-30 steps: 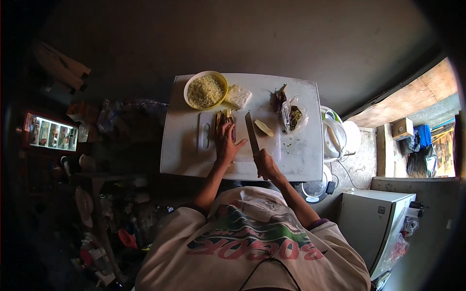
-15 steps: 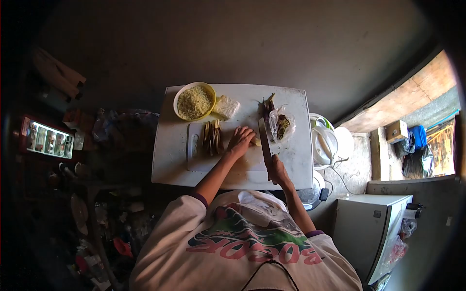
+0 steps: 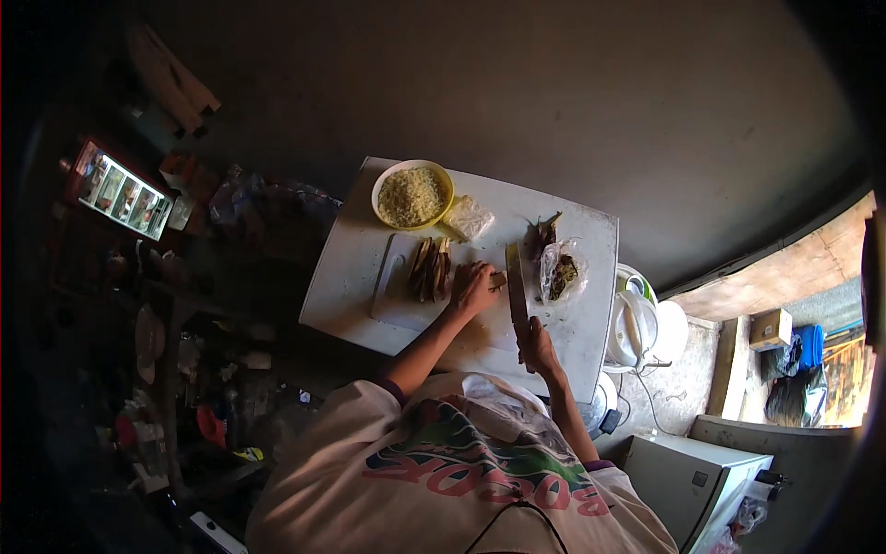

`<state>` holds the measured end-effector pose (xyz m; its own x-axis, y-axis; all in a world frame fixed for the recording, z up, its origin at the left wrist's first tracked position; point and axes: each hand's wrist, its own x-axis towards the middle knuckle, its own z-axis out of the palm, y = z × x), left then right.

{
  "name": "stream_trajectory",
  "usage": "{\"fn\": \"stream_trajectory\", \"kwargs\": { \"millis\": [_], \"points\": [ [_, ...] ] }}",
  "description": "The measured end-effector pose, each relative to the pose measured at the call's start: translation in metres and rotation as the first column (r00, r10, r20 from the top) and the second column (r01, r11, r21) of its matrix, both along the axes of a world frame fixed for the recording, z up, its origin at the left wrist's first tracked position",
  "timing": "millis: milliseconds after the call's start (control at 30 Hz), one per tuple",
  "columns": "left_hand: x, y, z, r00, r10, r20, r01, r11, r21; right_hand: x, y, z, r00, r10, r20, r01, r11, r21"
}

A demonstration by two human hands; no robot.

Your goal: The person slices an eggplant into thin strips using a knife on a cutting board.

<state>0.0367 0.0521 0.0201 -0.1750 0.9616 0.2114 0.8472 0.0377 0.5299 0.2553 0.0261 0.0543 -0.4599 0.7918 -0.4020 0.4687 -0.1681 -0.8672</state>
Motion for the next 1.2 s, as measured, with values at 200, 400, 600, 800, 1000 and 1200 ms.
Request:
{"fn": "stream_trajectory", "kwargs": {
  "millis": [200,400,600,800,1000,1200],
  "points": [
    [0.008,-0.006,-0.069,0.9,0.128,0.416,-0.21,0.965,0.157,-0.003,-0.001,0.006,0.999,-0.007,-0.048,0.001,0.991,-0.134],
    [0.0,-0.027,-0.004,0.964,0.009,0.264,0.015,0.996,-0.088,0.002,-0.012,-0.011,0.995,-0.006,-0.098,0.006,1.0,0.003],
    [0.002,-0.026,0.007,0.976,0.034,0.216,0.021,0.969,-0.247,0.007,-0.021,0.002,0.999,-0.021,-0.047,0.02,1.0,-0.024],
    [0.004,-0.017,-0.037,0.889,0.058,0.455,-0.013,0.995,-0.102,0.014,-0.032,0.005,0.992,-0.052,-0.117,0.05,0.998,-0.023],
    [-0.002,-0.015,-0.044,0.835,-0.01,0.55,0.057,0.996,-0.068,0.016,-0.038,0.01,0.993,-0.076,-0.091,0.072,0.996,-0.042],
    [-0.007,-0.022,-0.022,0.889,0.009,0.458,0.01,0.999,-0.04,0.016,-0.043,0.009,0.977,-0.116,-0.177,0.108,0.993,-0.057]
  ]
}}
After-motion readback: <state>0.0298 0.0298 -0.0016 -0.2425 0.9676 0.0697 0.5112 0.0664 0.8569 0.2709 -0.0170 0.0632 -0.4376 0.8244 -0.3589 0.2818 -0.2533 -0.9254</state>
